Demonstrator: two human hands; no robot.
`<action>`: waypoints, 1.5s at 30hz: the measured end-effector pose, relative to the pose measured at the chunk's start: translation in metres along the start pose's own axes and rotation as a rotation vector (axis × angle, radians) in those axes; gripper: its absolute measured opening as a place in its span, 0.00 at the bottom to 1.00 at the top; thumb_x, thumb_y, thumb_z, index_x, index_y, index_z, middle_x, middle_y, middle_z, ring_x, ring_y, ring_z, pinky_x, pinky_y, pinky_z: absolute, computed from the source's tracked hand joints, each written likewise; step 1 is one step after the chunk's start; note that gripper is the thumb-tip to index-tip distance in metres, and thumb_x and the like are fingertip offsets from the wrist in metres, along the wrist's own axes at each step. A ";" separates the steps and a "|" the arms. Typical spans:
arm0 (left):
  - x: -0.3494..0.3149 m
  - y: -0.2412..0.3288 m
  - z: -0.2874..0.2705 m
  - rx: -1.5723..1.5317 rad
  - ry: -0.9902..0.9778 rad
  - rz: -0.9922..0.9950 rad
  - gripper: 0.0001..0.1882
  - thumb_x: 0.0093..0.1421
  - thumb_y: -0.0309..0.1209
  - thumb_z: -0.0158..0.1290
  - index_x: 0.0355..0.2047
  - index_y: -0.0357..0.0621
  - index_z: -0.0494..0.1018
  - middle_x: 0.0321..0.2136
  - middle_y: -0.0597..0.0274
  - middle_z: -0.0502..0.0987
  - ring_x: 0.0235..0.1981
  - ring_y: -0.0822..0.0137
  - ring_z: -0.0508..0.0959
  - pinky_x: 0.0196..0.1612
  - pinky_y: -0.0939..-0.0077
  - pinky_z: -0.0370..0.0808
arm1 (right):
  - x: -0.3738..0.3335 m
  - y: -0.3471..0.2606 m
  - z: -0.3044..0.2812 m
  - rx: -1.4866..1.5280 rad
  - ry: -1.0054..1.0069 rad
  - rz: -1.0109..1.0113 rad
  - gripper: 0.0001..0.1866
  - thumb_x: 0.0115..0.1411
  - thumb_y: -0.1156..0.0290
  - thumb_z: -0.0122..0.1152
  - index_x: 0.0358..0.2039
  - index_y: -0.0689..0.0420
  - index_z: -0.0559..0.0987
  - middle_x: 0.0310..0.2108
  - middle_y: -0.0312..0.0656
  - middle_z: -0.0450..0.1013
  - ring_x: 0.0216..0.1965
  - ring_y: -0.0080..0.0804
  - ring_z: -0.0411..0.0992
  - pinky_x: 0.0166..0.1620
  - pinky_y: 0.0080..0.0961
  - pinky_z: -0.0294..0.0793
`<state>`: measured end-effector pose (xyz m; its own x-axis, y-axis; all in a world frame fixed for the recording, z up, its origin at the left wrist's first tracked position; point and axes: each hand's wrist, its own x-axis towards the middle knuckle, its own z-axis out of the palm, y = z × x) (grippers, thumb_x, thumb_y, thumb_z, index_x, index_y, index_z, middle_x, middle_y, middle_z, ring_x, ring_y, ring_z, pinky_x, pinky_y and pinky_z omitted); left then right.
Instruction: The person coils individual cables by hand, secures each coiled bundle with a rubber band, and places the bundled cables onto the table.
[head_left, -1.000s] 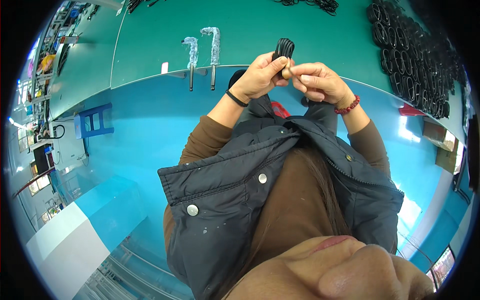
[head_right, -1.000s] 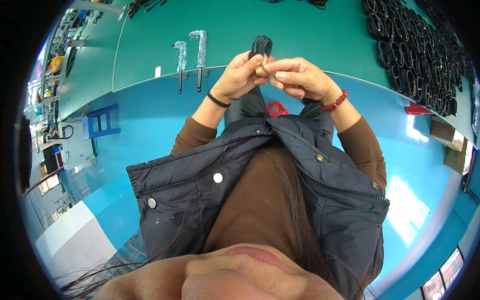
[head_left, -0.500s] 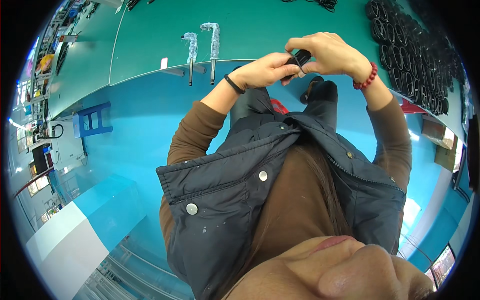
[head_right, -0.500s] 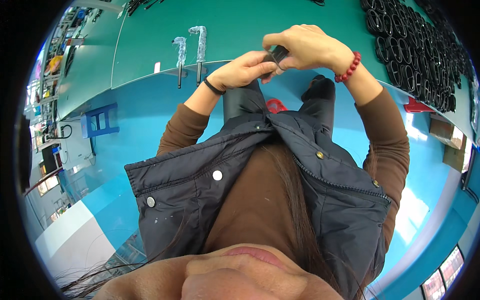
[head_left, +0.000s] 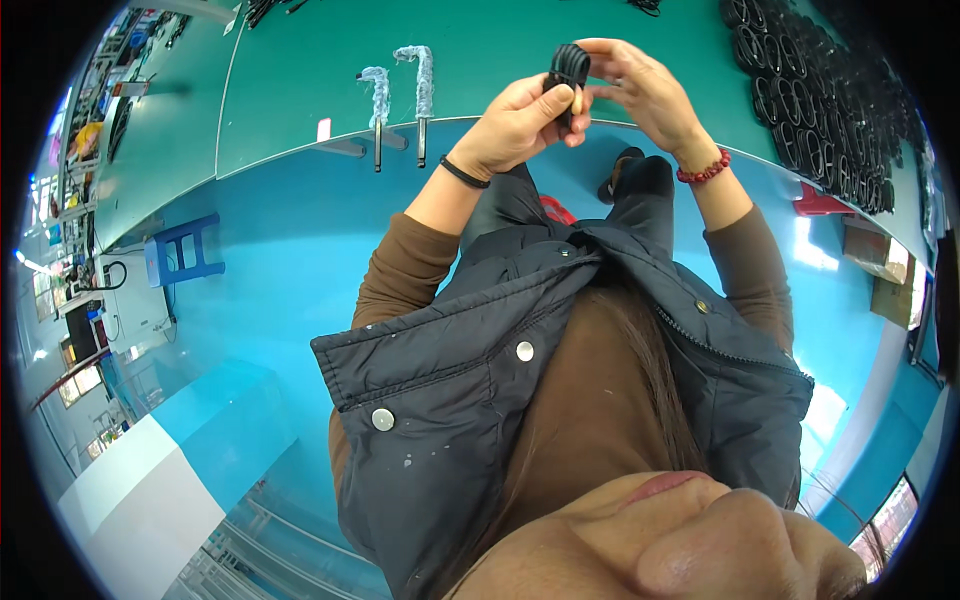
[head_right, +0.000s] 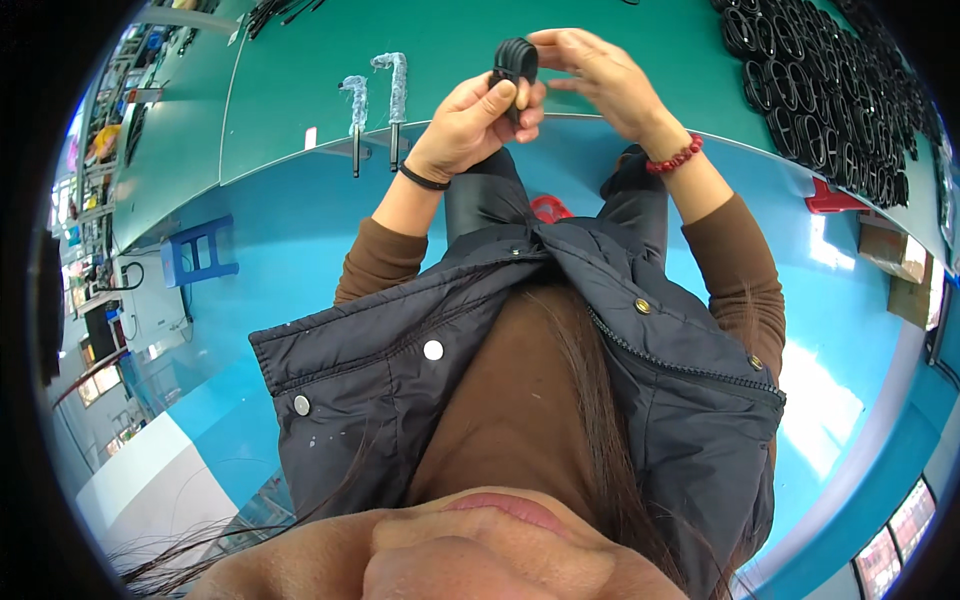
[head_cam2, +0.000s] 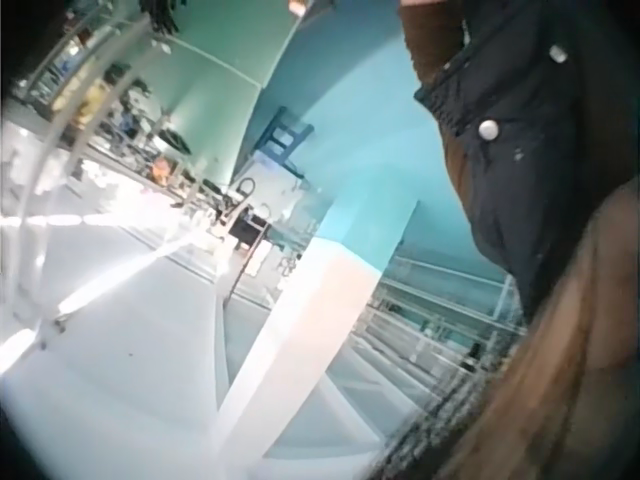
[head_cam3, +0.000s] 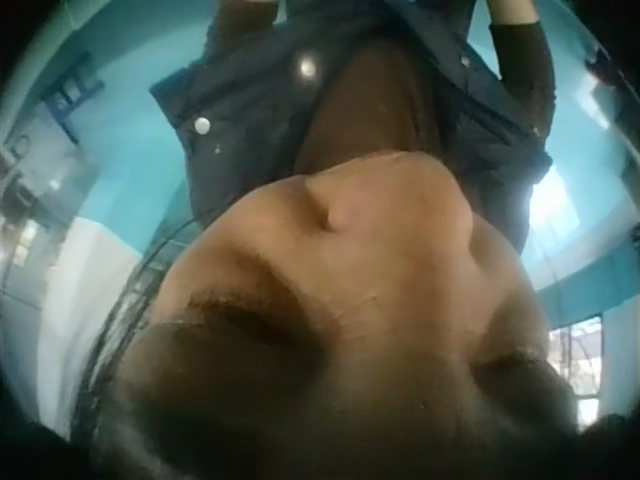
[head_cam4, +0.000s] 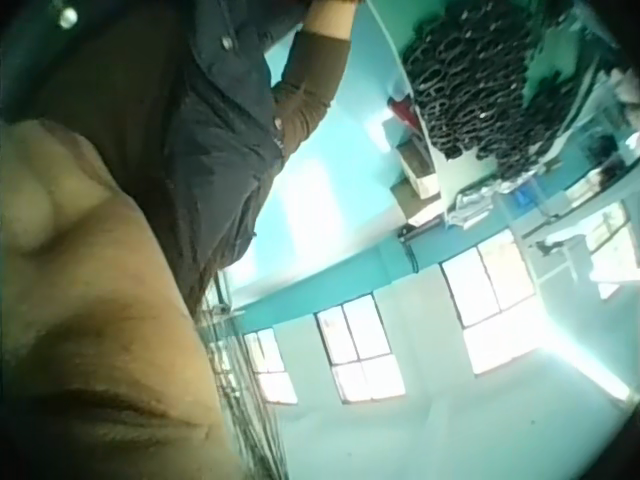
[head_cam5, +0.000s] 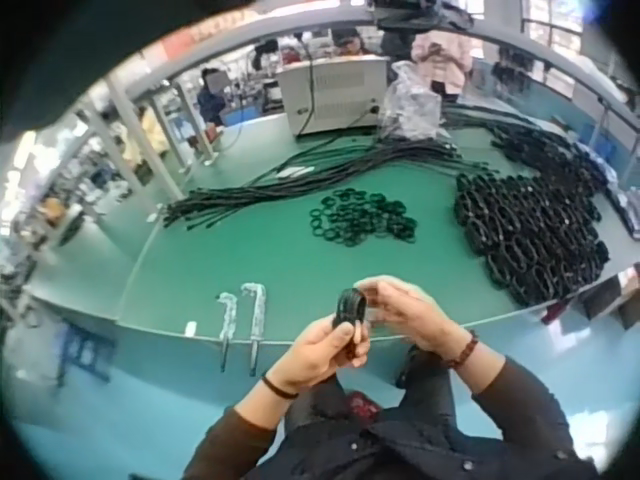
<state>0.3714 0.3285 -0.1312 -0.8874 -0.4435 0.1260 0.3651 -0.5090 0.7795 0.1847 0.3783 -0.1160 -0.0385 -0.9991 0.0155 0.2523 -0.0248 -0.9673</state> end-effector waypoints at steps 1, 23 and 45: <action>0.002 -0.004 0.001 0.042 -0.012 -0.008 0.13 0.66 0.36 0.42 0.34 0.38 0.68 0.29 0.62 0.69 0.30 0.70 0.69 0.33 0.77 0.69 | -0.001 -0.005 0.010 0.050 -0.097 0.056 0.21 0.65 0.59 0.46 0.50 0.62 0.69 0.40 0.45 0.73 0.30 0.26 0.73 0.34 0.21 0.74; -0.001 -0.018 0.003 0.111 0.243 0.025 0.14 0.65 0.32 0.44 0.46 0.34 0.67 0.44 0.48 0.72 0.43 0.52 0.77 0.44 0.58 0.78 | -0.013 0.009 0.012 -0.005 -0.073 0.214 0.21 0.62 0.56 0.51 0.44 0.62 0.74 0.38 0.40 0.72 0.40 0.25 0.70 0.44 0.24 0.70; -0.001 -0.017 0.017 0.304 0.221 -0.087 0.14 0.63 0.30 0.46 0.42 0.29 0.71 0.38 0.53 0.75 0.40 0.61 0.78 0.41 0.69 0.78 | -0.017 0.017 0.009 -0.218 -0.055 0.168 0.25 0.64 0.51 0.47 0.46 0.62 0.73 0.32 0.37 0.72 0.32 0.23 0.68 0.36 0.19 0.69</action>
<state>0.3612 0.3499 -0.1339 -0.8171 -0.5735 -0.0578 0.1616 -0.3241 0.9321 0.1979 0.3943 -0.1305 0.0404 -0.9891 -0.1415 0.0366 0.1430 -0.9890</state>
